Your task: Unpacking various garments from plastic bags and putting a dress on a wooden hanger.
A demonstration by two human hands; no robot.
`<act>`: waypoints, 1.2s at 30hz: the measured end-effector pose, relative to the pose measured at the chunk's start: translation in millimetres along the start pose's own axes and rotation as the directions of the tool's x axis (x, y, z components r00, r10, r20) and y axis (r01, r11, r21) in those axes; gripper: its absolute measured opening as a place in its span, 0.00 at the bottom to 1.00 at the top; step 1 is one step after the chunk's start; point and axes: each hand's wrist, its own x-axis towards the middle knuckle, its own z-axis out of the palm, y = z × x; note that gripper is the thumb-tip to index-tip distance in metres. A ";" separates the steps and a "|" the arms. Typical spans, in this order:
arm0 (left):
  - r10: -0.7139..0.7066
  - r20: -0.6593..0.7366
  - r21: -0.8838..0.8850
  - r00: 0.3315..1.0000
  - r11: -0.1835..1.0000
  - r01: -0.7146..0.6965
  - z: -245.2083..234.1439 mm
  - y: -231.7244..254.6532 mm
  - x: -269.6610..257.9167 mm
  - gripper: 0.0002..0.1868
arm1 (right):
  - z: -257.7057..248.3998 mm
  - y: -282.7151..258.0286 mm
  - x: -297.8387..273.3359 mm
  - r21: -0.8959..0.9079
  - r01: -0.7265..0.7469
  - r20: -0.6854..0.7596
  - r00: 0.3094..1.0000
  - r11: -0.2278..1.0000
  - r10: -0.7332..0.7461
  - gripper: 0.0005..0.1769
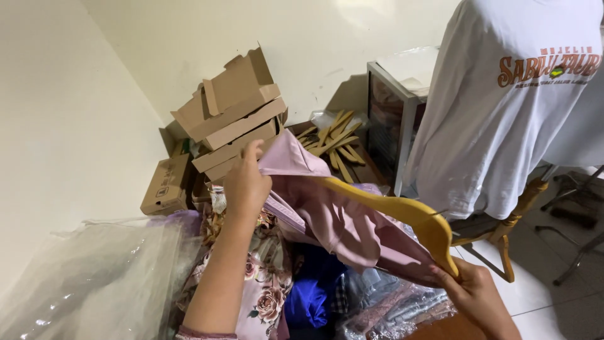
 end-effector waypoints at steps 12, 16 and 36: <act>0.038 0.653 -0.169 0.756 0.981 0.097 -100.2 108.1 -50.3 0.38 | 8.0 -8.9 7.3 0.022 0.184 -0.149 0.973 0.983 -0.179 0.07; 0.341 0.722 -0.345 0.602 0.932 -0.113 -95.8 78.9 -50.0 0.36 | 6.7 9.7 32.0 0.181 0.436 -0.218 0.892 0.881 -0.397 0.05; 0.703 0.019 -0.090 0.711 0.710 -0.699 -34.4 9.0 -21.1 0.33 | 16.9 -59.9 68.4 0.143 0.101 0.184 0.975 0.985 -0.127 0.17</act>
